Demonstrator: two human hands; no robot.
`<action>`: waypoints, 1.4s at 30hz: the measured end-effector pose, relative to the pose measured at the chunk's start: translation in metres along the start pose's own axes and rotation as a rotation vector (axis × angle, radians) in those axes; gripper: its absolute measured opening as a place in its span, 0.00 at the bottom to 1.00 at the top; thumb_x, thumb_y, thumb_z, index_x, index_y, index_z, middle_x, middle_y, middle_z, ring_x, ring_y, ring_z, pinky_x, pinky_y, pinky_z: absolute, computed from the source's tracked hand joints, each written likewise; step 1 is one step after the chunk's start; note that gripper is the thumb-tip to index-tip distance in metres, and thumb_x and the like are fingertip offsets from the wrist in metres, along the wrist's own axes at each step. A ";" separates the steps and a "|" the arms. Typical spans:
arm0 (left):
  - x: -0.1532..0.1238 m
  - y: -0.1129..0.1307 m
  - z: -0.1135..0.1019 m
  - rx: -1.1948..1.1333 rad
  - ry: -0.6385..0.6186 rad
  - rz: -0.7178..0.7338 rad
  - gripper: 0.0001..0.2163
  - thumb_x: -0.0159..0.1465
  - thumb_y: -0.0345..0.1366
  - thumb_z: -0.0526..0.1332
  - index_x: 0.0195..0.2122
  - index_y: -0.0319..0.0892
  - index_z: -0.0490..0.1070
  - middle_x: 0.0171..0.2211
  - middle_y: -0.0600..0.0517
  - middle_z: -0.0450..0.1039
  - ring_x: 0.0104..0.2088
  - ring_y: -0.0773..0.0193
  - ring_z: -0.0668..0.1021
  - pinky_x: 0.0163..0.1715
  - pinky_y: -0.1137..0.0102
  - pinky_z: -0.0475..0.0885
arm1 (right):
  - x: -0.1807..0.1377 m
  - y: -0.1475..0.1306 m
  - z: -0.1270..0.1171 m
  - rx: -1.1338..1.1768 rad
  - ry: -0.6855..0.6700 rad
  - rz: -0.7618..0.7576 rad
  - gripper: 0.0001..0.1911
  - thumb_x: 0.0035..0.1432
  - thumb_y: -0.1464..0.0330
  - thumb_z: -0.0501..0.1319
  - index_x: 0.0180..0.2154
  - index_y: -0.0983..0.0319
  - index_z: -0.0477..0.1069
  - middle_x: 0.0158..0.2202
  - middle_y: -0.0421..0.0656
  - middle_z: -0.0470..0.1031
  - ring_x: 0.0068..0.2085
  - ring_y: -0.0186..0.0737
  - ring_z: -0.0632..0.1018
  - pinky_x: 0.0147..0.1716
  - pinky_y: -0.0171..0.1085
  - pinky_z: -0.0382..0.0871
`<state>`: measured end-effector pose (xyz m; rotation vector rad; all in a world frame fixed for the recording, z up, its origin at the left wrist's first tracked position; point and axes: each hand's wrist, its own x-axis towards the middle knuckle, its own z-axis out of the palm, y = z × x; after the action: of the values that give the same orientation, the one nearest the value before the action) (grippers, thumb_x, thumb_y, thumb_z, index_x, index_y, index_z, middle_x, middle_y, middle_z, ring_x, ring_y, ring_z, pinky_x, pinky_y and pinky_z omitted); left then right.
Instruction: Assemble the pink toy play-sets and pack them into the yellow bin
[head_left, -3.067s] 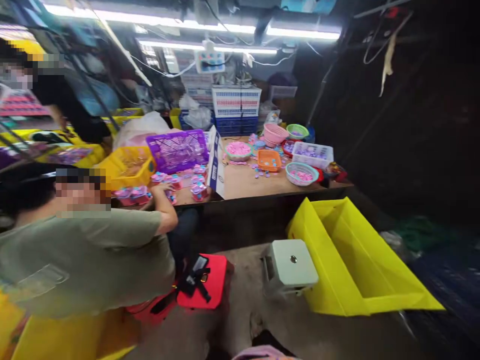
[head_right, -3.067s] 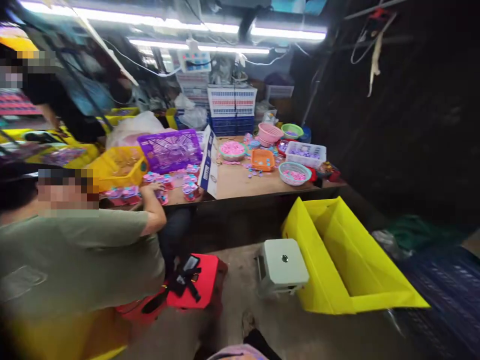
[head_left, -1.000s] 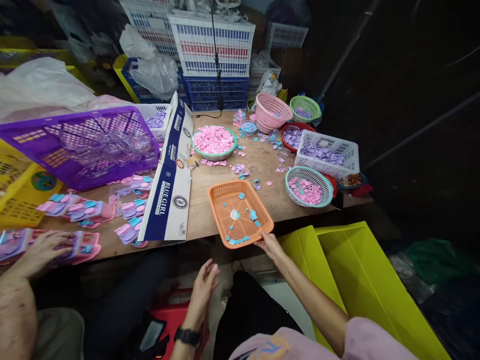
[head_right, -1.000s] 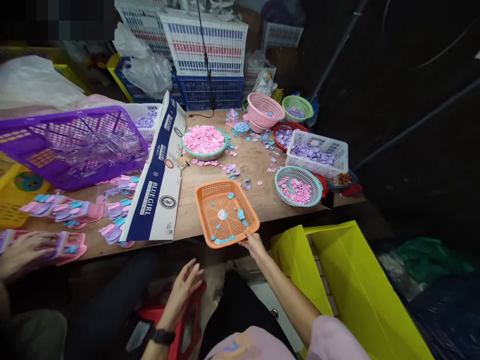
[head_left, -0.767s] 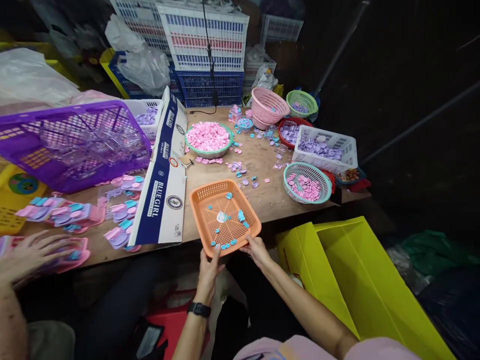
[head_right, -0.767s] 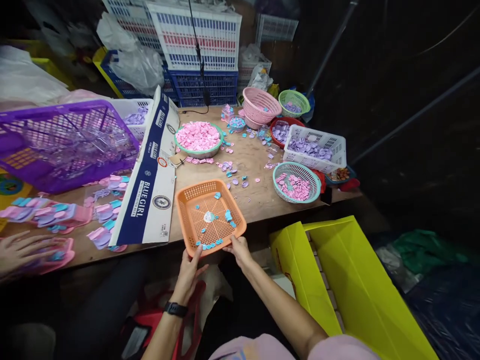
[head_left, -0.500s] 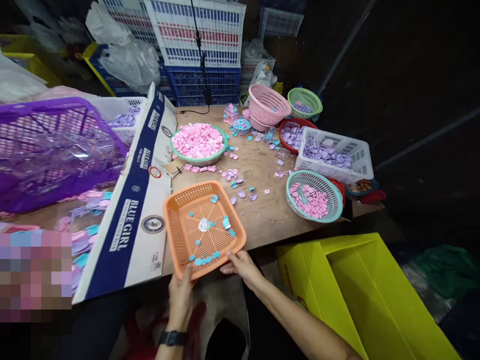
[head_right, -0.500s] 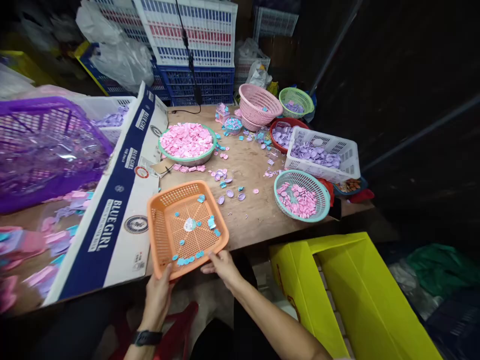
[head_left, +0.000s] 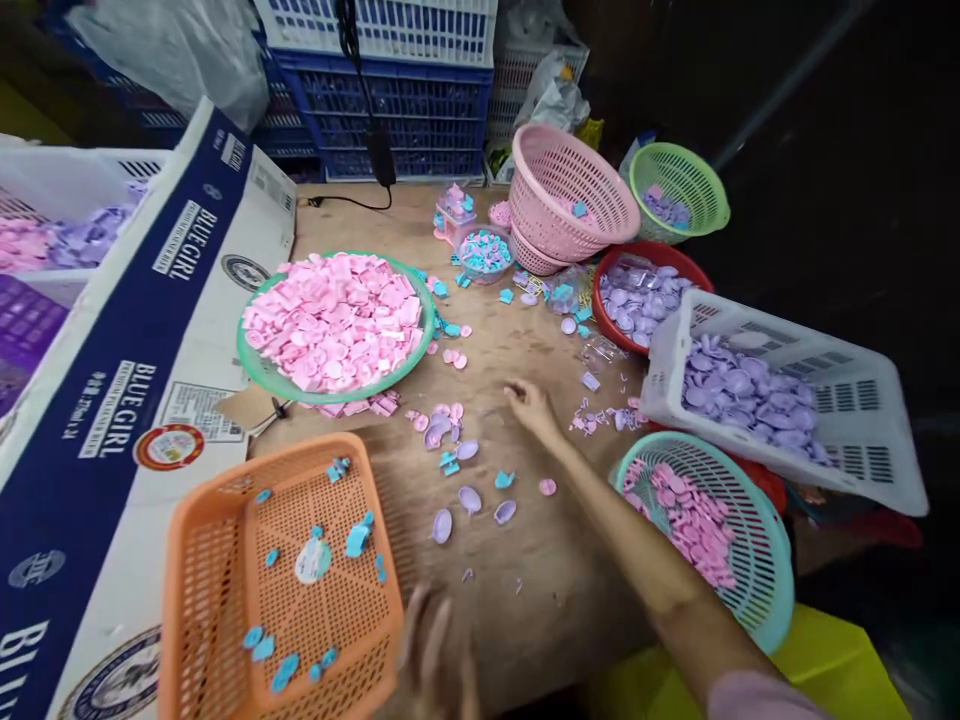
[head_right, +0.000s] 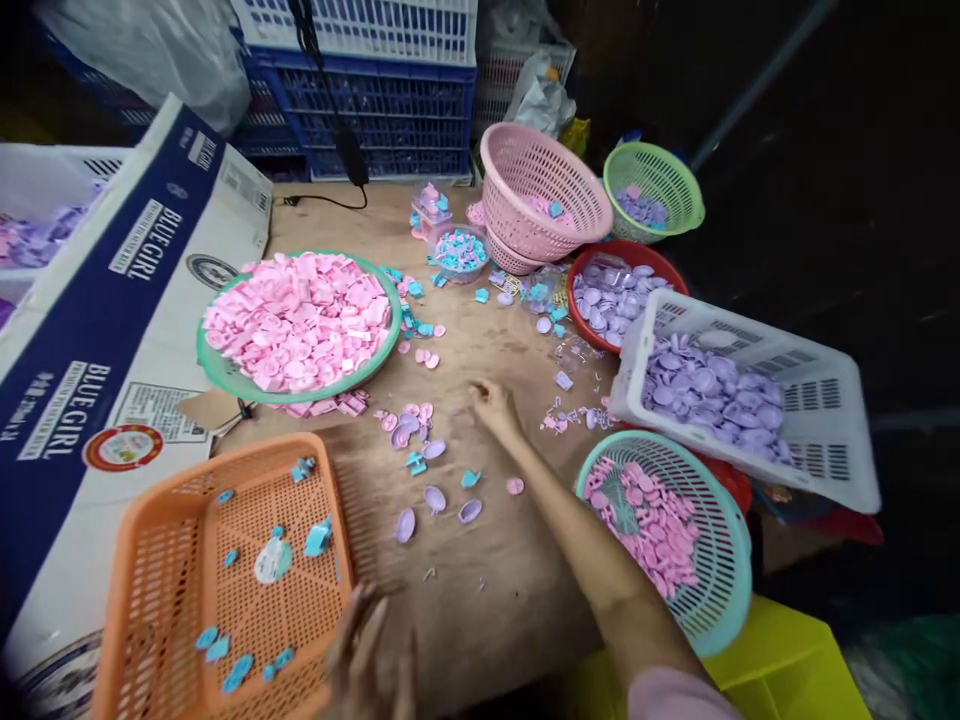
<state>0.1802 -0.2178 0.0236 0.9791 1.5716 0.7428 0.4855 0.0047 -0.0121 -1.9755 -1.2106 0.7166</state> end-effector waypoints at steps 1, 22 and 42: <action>0.016 0.017 0.026 0.021 0.045 0.070 0.24 0.64 0.52 0.66 0.60 0.57 0.70 0.66 0.47 0.63 0.70 0.47 0.64 0.71 0.53 0.63 | 0.026 -0.004 0.006 -0.048 0.003 -0.047 0.12 0.60 0.73 0.62 0.44 0.63 0.81 0.43 0.48 0.83 0.41 0.43 0.81 0.48 0.40 0.75; 0.238 0.023 0.092 0.916 0.619 0.127 0.26 0.74 0.41 0.49 0.69 0.34 0.61 0.69 0.34 0.62 0.70 0.42 0.60 0.63 0.43 0.63 | 0.198 -0.021 0.072 -0.329 -0.024 -0.387 0.19 0.68 0.75 0.50 0.55 0.67 0.73 0.52 0.54 0.72 0.55 0.48 0.72 0.60 0.44 0.65; 0.238 0.016 0.085 1.027 0.606 0.134 0.26 0.74 0.43 0.48 0.67 0.32 0.62 0.68 0.32 0.61 0.69 0.40 0.61 0.66 0.41 0.56 | 0.164 -0.064 0.130 -0.629 -0.307 -0.489 0.18 0.75 0.66 0.50 0.61 0.56 0.69 0.57 0.50 0.71 0.55 0.49 0.71 0.50 0.43 0.69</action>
<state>0.2495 -0.0023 -0.0902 1.7005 2.5313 0.2764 0.4225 0.2100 -0.0546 -1.9397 -2.2195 0.4174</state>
